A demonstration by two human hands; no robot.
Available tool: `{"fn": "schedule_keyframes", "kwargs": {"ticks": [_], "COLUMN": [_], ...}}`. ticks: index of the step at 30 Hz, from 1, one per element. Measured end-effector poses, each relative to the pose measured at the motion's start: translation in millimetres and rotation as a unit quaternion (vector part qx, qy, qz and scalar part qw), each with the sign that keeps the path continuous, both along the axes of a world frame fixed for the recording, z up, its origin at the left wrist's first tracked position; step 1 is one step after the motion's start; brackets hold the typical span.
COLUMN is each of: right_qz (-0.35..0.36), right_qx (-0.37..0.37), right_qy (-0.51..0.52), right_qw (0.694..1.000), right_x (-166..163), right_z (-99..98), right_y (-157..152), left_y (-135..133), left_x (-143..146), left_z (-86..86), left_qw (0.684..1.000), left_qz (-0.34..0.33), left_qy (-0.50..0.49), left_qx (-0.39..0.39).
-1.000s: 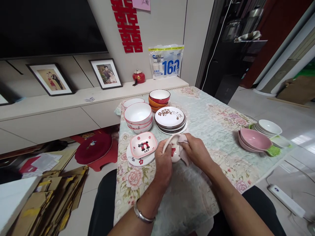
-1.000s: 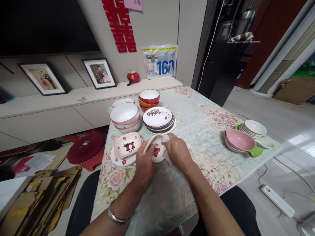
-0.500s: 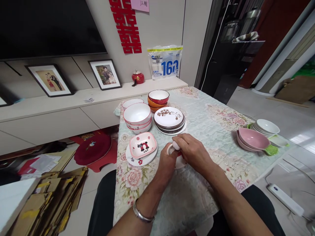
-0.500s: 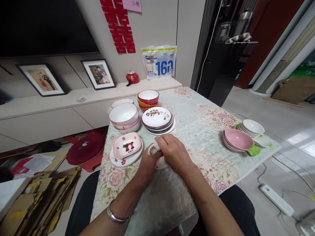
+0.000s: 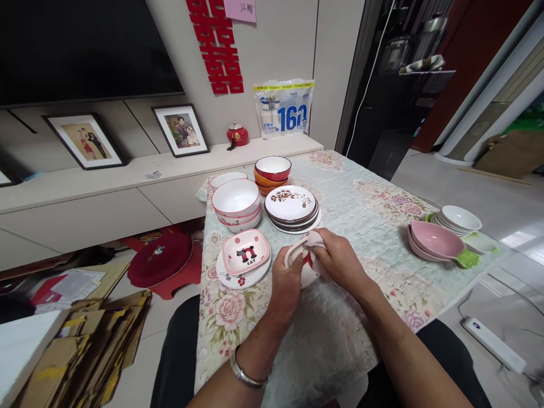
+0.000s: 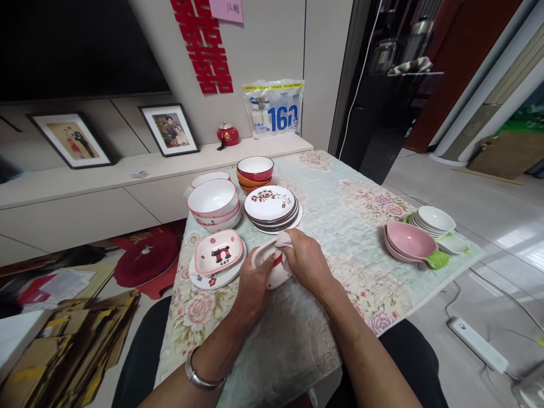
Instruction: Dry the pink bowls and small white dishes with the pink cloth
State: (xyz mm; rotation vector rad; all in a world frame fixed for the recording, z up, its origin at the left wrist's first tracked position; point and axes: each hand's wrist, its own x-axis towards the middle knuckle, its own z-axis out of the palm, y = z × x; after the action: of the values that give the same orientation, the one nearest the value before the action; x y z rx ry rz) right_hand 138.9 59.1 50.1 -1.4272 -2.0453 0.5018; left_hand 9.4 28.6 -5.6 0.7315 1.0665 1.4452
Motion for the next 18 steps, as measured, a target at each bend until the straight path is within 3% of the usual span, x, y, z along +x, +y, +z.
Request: {"fn": "schedule_keyframes", "kwargs": {"ticks": [5,11,14,18], "right_qz": [-0.003,0.108,0.116,0.069], "right_qx": [0.033,0.162,0.181,0.11], "right_qy": [-0.043,-0.112,-0.119,-0.108], "right_qw": [0.999,0.974,0.969,0.986], "right_x": [6.9,5.5,-0.7,-3.5], "right_z": [1.0,6.7,7.4,5.1], "right_y": [-0.7,-11.6,-14.1,-10.0], "left_y": [-3.5,-2.3,-2.1,-2.1], "left_x": [-0.4,-3.9,-2.4,-0.1], "left_z": [10.4,16.0,12.4,8.0], "left_qw": [0.997,0.991,0.993,0.998], "left_qz": [-0.069,-0.135,-0.111,-0.067], "left_qy": [-0.024,-0.005,0.035,0.01], "left_qx": [-0.012,-0.007,0.01,0.002]}}
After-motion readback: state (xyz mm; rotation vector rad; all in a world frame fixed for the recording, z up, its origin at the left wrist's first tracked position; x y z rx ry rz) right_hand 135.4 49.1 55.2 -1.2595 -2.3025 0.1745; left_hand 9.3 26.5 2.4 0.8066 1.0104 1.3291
